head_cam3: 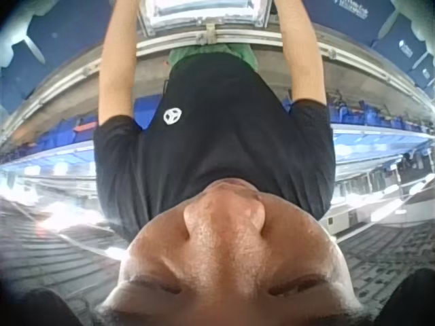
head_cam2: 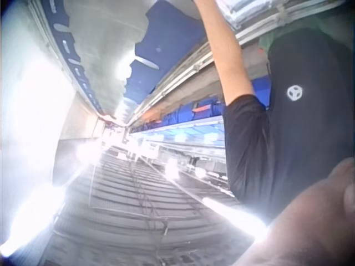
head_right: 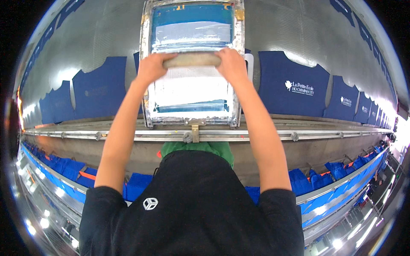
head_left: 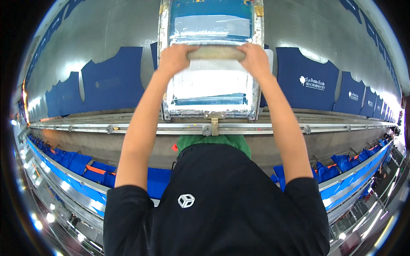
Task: The person repeatedly prints a white logo onto blue t-shirts using a screen printing frame and squeegee. After printing, the person carries the screen to a workbench, scrapes off excess ink, and prepares the screen for reuse.
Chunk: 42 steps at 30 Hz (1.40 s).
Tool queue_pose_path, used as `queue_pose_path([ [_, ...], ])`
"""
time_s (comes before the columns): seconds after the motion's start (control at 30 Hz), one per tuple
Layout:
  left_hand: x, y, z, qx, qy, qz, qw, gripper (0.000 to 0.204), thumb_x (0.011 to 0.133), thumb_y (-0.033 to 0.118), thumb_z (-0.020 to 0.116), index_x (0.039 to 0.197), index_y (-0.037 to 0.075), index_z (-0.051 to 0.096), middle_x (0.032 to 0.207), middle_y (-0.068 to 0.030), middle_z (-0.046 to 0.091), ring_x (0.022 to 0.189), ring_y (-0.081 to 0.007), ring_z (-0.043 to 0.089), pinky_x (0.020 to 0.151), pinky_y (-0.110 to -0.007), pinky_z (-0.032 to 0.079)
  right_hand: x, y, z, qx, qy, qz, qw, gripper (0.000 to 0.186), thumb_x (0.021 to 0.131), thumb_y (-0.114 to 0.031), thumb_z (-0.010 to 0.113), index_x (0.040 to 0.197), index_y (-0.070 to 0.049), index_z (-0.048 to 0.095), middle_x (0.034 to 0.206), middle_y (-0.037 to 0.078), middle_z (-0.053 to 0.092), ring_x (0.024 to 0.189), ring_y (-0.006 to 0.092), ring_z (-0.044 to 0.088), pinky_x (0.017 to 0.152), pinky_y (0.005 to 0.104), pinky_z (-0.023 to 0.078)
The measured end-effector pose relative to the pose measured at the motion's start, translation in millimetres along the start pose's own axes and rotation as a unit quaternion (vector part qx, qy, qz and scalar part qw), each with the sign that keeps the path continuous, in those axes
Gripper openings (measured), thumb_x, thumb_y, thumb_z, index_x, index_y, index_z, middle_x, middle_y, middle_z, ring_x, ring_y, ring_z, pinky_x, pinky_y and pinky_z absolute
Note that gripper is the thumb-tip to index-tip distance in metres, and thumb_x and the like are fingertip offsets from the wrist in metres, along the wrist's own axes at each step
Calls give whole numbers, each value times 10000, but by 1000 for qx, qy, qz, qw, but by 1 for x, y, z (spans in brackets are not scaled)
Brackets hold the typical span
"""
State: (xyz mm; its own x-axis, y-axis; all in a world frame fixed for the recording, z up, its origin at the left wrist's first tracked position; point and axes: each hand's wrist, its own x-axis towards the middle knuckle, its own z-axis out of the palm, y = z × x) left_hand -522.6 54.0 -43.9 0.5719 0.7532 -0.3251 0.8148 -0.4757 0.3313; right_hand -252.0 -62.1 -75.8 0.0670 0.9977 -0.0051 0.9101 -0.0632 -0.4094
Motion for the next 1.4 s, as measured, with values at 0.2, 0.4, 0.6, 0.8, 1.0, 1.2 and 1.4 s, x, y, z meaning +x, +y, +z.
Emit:
queue_pose_path([
  [0.2, -148, 15, 73, -23, 41, 42, 998, 688, 688, -75, 611, 1294, 241, 681, 1313, -10, 670, 1191, -234, 634, 884, -411, 551, -151, -54, 16, 88, -1, 22, 996, 546, 652, 101, 647, 1167, -68, 706, 1185, 106, 662, 1117, 315, 613, 958, 407, 510],
  [0.4, -188, 20, 47, 17, -61, 56, 996, 711, 732, -54, 585, 1352, 290, 639, 1290, -28, 678, 1173, -251, 636, 907, -477, 512, -180, -82, -13, 79, -92, 10, 993, 472, 683, 58, 657, 1132, -79, 712, 1183, 118, 672, 1114, 327, 627, 944, 411, 523],
  [0.6, -28, -3, -23, 50, -138, -33, 989, 485, 828, 109, 622, 1258, 317, 710, 895, -94, 749, 840, -265, 729, 785, -420, 593, -13, -30, -59, 41, -201, 58, 977, 301, 829, -186, 727, 1110, -81, 749, 984, 184, 736, 941, 347, 713, 847, 432, 563],
  [0.8, -39, 10, 15, 52, -41, -14, 998, 563, 781, 98, 654, 1278, 359, 689, 1011, -61, 760, 908, -280, 728, 826, -424, 582, -46, 3, 20, -2, 24, -23, 999, 391, 770, -65, 717, 1153, -142, 741, 1105, 117, 734, 1025, 324, 688, 902, 425, 550],
  [1.0, -138, 11, 54, -8, 11, 64, 998, 612, 699, -26, 638, 1235, 260, 718, 1227, -4, 716, 1122, -221, 681, 826, -412, 571, -142, -52, 1, 70, -48, 26, 996, 473, 695, 50, 687, 1148, -85, 715, 1147, 101, 696, 1080, 302, 658, 951, 428, 526],
  [1.2, 8, -1, -26, 45, -41, -19, 998, 493, 805, 64, 612, 1221, 300, 729, 992, -107, 751, 926, -316, 720, 810, -434, 576, 15, -16, -44, -4, -98, 58, 993, 280, 840, -229, 744, 1083, -91, 767, 972, 183, 739, 916, 349, 713, 840, 421, 563],
  [1.4, -34, 2, 35, -8, 16, 23, 1000, 482, 779, 42, 620, 1179, 278, 748, 1018, -108, 749, 894, -329, 719, 791, -442, 575, -47, -9, 6, -2, -11, 37, 999, 341, 766, -70, 718, 1101, -127, 747, 1041, 120, 732, 956, 328, 694, 853, 429, 563],
])
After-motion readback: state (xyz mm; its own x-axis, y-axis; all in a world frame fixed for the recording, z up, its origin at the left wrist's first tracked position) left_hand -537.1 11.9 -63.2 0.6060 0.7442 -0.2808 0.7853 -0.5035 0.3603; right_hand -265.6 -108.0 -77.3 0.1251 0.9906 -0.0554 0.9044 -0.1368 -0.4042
